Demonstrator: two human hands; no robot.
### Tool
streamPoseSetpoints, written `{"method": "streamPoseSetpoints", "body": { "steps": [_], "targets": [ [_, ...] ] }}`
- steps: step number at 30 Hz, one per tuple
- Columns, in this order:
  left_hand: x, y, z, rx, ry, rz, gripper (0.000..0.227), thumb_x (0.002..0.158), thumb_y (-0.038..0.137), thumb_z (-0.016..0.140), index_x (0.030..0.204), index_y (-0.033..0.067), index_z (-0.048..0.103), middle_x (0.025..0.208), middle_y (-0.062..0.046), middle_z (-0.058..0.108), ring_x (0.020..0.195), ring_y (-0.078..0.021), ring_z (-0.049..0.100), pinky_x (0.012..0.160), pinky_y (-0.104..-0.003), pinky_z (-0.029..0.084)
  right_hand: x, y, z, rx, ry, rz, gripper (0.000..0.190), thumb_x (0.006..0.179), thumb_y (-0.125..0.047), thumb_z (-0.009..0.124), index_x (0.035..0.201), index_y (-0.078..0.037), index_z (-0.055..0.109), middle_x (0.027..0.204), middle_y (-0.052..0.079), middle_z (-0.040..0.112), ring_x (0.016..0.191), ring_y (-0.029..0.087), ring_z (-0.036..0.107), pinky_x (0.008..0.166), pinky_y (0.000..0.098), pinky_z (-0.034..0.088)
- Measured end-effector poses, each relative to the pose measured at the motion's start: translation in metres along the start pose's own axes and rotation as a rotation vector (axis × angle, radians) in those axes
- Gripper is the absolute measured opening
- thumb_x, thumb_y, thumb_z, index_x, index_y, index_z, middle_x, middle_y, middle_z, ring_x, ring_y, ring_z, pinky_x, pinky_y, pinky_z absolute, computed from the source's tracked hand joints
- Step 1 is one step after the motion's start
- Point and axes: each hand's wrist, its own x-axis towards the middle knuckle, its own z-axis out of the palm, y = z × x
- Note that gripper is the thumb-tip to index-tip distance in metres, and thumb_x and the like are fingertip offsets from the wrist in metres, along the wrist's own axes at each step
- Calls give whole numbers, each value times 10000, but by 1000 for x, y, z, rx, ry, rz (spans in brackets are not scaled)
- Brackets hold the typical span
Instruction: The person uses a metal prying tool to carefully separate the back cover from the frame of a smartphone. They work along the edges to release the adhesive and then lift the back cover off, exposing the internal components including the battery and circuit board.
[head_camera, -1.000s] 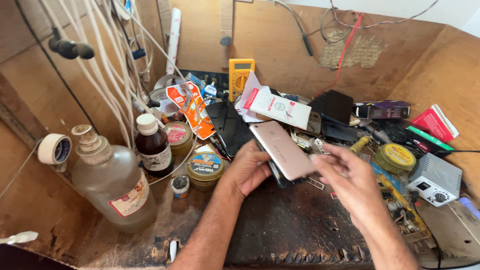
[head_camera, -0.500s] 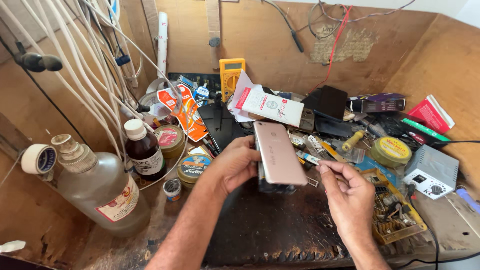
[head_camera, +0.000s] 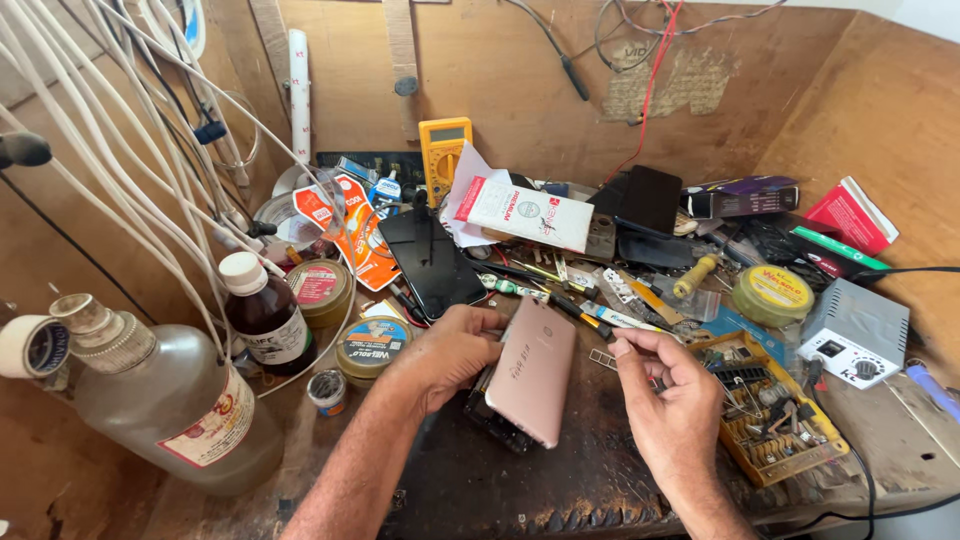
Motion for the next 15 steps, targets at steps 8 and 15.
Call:
{"method": "streamPoseSetpoints", "body": {
  "steps": [8, 15],
  "targets": [
    [7, -1, 3, 131, 171, -15, 360, 804, 25, 768, 1149, -72, 745, 915, -138, 790, 752, -153, 723, 669, -290, 586, -1, -2, 3, -97, -19, 5, 157, 907, -58, 723, 1051, -28, 778, 901, 64, 784, 692, 66, 659, 625, 210, 552],
    [14, -8, 1, 255, 246, 44, 354, 766, -8, 775, 1117, -55, 760, 868, -114, 788, 716, -128, 707, 631, -268, 571, 5, -6, 5, -184, -42, -56, 154, 888, -92, 737, 1024, -38, 783, 916, 67, 771, 712, 74, 683, 596, 222, 570]
  ]
}}
